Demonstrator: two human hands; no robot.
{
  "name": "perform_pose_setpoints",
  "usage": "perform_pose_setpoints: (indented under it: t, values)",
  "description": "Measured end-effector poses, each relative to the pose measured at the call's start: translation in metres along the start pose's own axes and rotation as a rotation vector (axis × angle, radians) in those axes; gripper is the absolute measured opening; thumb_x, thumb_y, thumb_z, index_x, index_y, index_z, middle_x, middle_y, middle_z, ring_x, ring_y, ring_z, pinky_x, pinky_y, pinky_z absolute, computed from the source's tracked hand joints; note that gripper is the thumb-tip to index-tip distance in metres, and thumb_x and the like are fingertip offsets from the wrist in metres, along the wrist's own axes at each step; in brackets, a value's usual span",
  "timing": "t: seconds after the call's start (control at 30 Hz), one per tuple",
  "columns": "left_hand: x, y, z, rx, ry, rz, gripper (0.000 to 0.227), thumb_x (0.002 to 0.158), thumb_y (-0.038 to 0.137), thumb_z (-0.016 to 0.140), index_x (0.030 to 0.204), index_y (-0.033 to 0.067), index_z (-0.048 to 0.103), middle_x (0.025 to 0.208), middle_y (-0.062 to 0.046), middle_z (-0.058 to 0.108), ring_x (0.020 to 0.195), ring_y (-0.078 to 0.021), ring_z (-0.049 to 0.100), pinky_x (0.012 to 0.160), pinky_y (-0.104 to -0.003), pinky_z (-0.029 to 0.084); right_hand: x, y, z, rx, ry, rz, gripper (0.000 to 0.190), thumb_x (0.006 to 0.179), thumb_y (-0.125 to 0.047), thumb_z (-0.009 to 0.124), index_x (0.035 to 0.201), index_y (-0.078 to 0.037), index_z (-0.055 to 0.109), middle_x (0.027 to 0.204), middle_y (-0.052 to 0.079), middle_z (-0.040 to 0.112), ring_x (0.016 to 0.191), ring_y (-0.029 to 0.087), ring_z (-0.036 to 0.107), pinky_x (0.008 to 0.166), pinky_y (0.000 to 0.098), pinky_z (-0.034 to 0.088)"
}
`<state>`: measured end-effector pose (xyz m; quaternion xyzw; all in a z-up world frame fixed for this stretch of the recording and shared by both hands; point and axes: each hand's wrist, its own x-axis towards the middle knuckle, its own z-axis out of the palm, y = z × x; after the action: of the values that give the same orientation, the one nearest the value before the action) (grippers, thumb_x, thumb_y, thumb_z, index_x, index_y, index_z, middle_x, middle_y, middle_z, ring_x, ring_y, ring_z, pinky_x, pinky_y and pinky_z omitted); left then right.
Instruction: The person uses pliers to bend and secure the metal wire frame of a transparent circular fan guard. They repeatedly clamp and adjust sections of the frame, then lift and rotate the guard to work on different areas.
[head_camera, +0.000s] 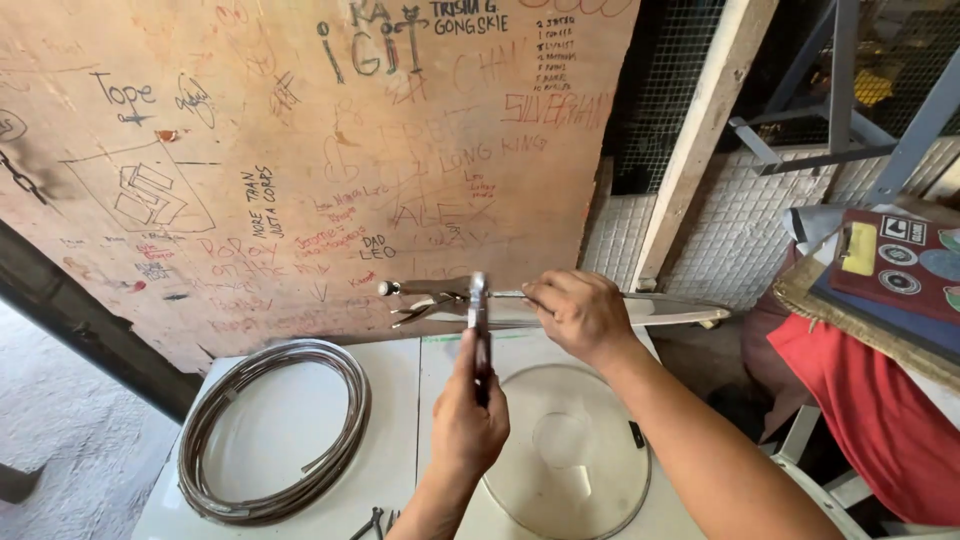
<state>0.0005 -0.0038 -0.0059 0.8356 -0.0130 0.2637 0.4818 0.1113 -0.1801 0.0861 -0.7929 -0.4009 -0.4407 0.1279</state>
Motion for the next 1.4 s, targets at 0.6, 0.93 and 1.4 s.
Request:
perform_pose_setpoints:
  t: [0.6,0.93,1.4]
  values:
    - [0.004,0.012,-0.001,-0.019,0.082,0.030,0.066,0.092,0.020,0.060,0.154,0.0223,0.039,0.128,0.001,0.074,0.076,-0.0289,0.071,0.072,-0.037,0.057,-0.003,0.010,-0.006,0.023,0.042,0.053,0.017,0.079,-0.009,0.087,0.093,-0.015,0.079,0.085,-0.003,0.073,0.063,0.022,0.065,0.053,0.0365,0.053]
    - [0.007,0.034,-0.019,-0.072,-0.059,-0.124,0.069,0.090,0.022,0.059,0.155,0.0318,0.037,0.110,-0.001,0.081,0.083,-0.0313,0.076,0.083,-0.037,0.058,-0.005,0.015,-0.009,0.045,0.018,0.060,0.013,0.082,-0.010,0.083,0.094,-0.013,0.079,0.087,-0.001,0.075,0.070,0.023,0.069,0.058,0.0372,0.055]
    - [0.005,0.031,-0.026,-0.450,-0.295,-0.655,0.030,0.091,0.029,0.072,0.081,0.0003,0.067,0.071,-0.009,0.065,0.065,-0.0215,0.070,0.060,-0.032,0.059,-0.013,0.011,-0.005,0.021,0.024,0.059,0.020,0.080,-0.014,0.088,0.099,-0.015,0.081,0.089,-0.002,0.074,0.069,0.022,0.069,0.057,0.0373,0.055]
